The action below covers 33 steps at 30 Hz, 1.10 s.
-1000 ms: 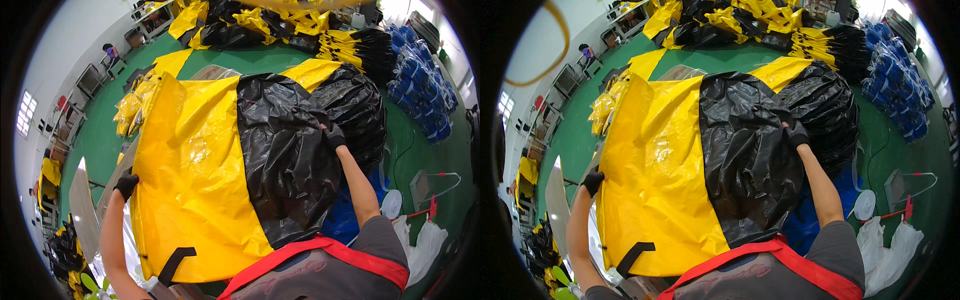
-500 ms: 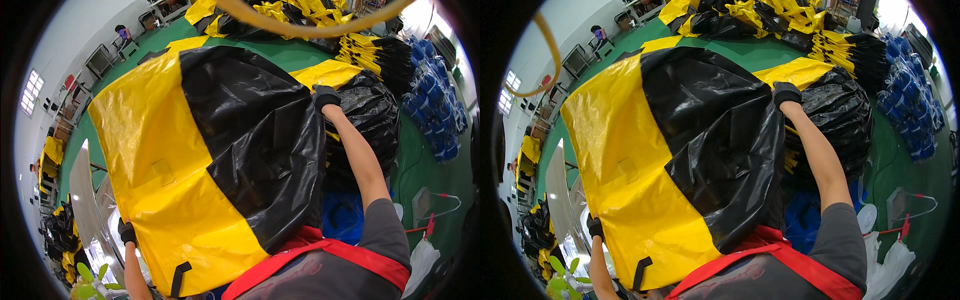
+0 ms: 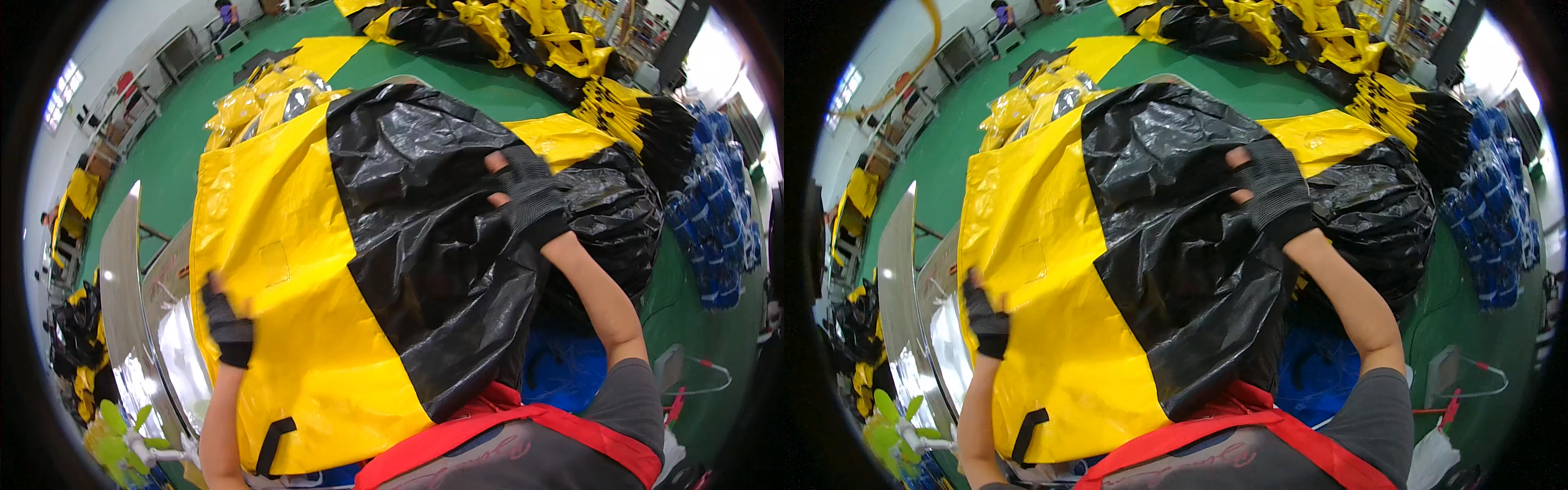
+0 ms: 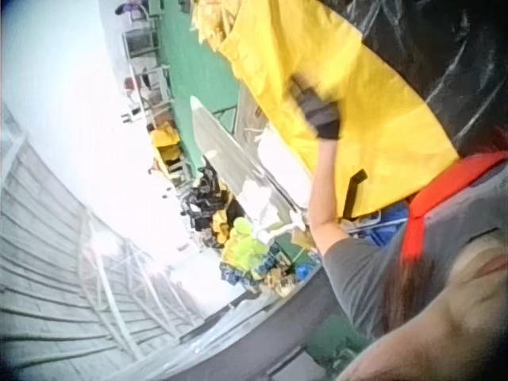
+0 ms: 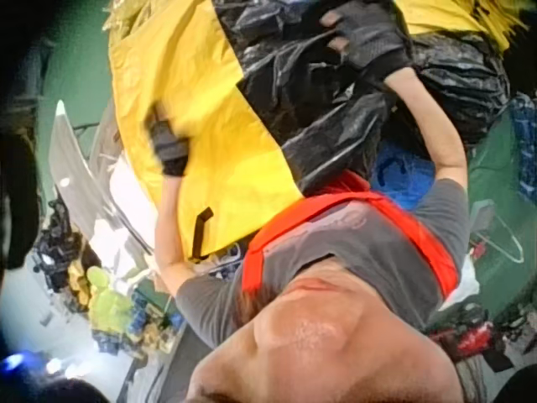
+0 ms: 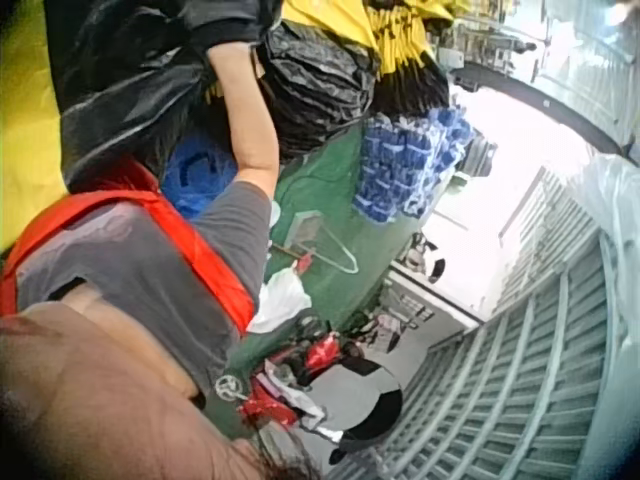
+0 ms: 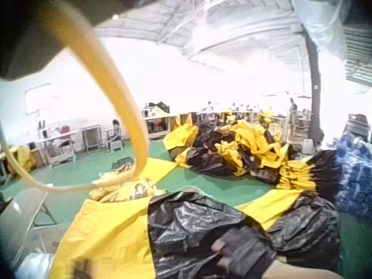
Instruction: The person repeatedly folds yellow and black pouches and places them into clear plastic bags on a workbench. The person handles each pouch individually, folds it, and inserts it into a bag, repeating this process throughout the clip.
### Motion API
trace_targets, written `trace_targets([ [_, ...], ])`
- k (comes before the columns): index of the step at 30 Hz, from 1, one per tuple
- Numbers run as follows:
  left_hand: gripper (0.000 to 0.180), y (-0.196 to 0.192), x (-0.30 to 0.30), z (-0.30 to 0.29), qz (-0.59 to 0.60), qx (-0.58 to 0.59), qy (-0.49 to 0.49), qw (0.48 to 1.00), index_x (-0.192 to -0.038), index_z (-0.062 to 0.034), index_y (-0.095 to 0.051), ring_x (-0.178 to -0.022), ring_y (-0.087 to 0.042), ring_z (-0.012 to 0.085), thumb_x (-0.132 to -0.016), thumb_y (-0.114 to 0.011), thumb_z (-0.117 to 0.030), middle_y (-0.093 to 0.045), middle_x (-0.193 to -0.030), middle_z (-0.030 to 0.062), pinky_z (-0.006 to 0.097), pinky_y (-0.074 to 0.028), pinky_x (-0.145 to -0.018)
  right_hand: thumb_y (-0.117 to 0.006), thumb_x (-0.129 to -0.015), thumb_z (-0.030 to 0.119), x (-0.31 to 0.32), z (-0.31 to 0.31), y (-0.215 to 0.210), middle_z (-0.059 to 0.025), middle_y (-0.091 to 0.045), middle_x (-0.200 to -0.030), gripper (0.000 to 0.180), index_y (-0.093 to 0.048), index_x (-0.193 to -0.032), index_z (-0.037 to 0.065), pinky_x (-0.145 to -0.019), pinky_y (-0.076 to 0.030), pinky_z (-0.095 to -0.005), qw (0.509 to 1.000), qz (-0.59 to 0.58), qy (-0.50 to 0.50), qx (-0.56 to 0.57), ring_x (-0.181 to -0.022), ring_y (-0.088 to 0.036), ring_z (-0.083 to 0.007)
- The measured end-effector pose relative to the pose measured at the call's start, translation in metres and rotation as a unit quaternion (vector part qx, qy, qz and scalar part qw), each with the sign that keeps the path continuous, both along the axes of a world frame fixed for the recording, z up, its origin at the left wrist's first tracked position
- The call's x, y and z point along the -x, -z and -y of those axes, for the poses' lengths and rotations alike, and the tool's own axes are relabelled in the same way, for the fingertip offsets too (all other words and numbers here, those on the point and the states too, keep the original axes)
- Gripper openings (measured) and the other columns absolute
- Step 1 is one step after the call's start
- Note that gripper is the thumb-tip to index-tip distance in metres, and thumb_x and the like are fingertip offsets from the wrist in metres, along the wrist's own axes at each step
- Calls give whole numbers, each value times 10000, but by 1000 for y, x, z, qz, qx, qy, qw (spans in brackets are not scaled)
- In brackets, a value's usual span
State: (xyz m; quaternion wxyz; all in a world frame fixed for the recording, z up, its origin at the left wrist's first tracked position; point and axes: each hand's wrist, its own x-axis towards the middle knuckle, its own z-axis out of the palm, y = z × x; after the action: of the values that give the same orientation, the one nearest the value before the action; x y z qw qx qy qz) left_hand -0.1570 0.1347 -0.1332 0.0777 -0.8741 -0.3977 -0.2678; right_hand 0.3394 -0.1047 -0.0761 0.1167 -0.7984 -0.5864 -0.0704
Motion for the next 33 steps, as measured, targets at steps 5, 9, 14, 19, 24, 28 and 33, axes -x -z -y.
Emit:
trace_targets([
  [5, 649, 1, -158, 89, -155, 121, 365, 910, -1375, -221, -471, -1364, -307, 352, -820, -597, -532, -464, -1380, 150, 605, -110, -1115, -670, -784, 501, 31, -7, 46, -100, -598, -1199, 526, -620, -1194, 176, -936, -428, -428, 932, -62, -259, 246, -1141, -531, -310],
  [9, 760, 39, -160, 98, -202, 188, 314, 908, -1364, -85, -471, -1400, -238, 362, -830, -518, -623, -425, -1415, 169, 576, -72, -1132, -673, -800, 349, 4, -118, -10, -117, -673, -899, 292, -664, -967, 110, -767, -499, -395, 981, -108, -160, 13, -872, -635, -320],
  [14, 782, 46, -175, 98, -124, 209, 383, 891, -1330, -23, -490, -1389, -274, 356, -818, -557, -611, -451, -1398, 167, 559, -96, -1140, -704, -649, 642, -103, -256, -20, -228, -402, -1407, 987, -424, -1376, 35, -1062, -338, -412, 974, 2, 226, -7, -1295, -406, -362],
  [19, 755, 40, -185, 66, -153, 209, 413, 873, -1351, -60, -465, -1354, -289, 407, -816, -557, -585, -433, -1401, 166, 580, -111, -1121, -602, -865, 397, -31, -279, -29, -180, -656, -989, 393, -627, -1059, 56, -773, -502, -420, 950, -23, -105, -293, -921, -615, -367],
  [24, 713, 77, -204, 27, -37, 249, 332, 909, -1404, -109, -397, -1335, -313, 364, -829, -599, -479, -401, -1418, 167, 529, -189, -1101, -662, -820, 240, 75, -48, -68, -136, -629, -1032, 319, -626, -1060, 32, -821, -481, -401, 876, -366, -311, -39, -953, -600, -292],
  [28, 625, 53, -173, 28, -28, 244, 337, 909, -1339, -104, -447, -1268, -369, 341, -834, -598, -439, -452, -1344, 155, 498, -242, -1060, -707, -764, 365, 66, 79, 2, -142, -630, -859, 351, -661, -1040, 152, -772, -485, -430, 957, -254, -99, 103, -779, -600, -354],
  [33, 518, 29, -77, 55, -62, 194, 245, 948, -1258, -97, -509, -1185, -439, 312, -840, -597, -390, -515, -1253, 139, 460, -308, -1009, -659, -760, 254, 116, 83, -56, -90, -627, -979, 434, -626, -1177, 139, -968, -416, -486, 978, -26, -192, -74, -977, -593, -326],
])
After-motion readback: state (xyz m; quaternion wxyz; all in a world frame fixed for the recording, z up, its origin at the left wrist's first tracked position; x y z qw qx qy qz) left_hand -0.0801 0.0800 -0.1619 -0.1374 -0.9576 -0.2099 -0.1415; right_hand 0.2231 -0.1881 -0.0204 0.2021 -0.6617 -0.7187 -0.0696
